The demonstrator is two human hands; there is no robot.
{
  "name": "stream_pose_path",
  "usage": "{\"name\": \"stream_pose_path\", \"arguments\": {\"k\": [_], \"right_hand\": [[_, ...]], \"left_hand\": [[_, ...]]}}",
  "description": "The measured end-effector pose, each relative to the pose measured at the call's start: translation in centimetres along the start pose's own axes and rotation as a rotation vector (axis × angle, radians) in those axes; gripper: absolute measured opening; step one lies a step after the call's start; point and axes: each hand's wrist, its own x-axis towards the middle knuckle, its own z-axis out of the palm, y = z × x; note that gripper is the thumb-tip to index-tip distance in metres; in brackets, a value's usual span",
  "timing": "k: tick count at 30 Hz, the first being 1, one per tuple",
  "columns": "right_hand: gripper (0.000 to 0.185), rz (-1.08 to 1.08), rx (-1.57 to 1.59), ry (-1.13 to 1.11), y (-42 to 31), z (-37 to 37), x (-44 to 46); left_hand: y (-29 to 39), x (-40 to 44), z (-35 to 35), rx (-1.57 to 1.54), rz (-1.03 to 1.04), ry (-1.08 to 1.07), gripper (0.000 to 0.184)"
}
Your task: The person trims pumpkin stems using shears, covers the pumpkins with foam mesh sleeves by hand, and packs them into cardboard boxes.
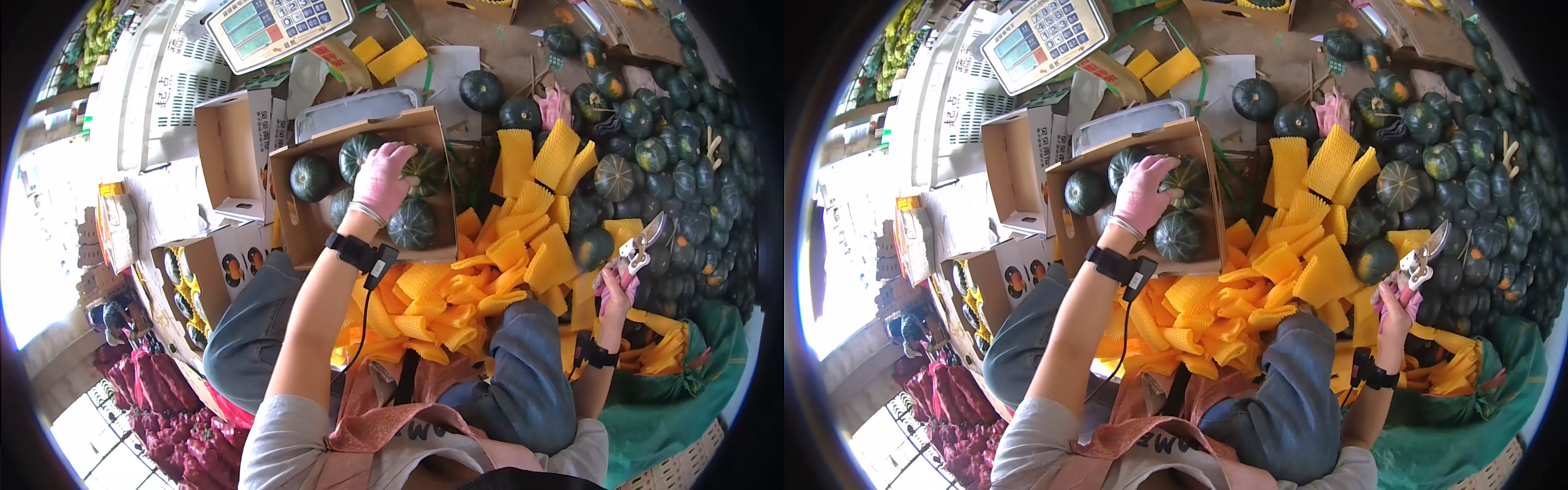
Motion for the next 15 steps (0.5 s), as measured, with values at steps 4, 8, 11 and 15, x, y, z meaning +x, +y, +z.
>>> {"name": "stream_pose_path", "arguments": {"k": [4,8,11,15], "right_hand": [[0.027,0.016,0.040,0.080,-0.4,1.7,-0.2],[0.027,0.036,0.005,0.047,0.0,1.7,0.1],[0.028,0.062,-0.088,0.068,0.2,1.4,-0.1],[0.028,0.064,-0.119,0.086,0.4,1.7,-0.1]], "left_hand": [[-0.4,0.7,-0.2,-0.019,0.022,-0.048,0.050],[-0.3,1.6,-0.9,-0.025,0.008,-0.084,0.048],[-0.5,1.1,-0.8,-0.022,0.020,-0.101,0.049],[-0.2,-1.2,1.8,0.184,0.068,0.003,0.062]]}}
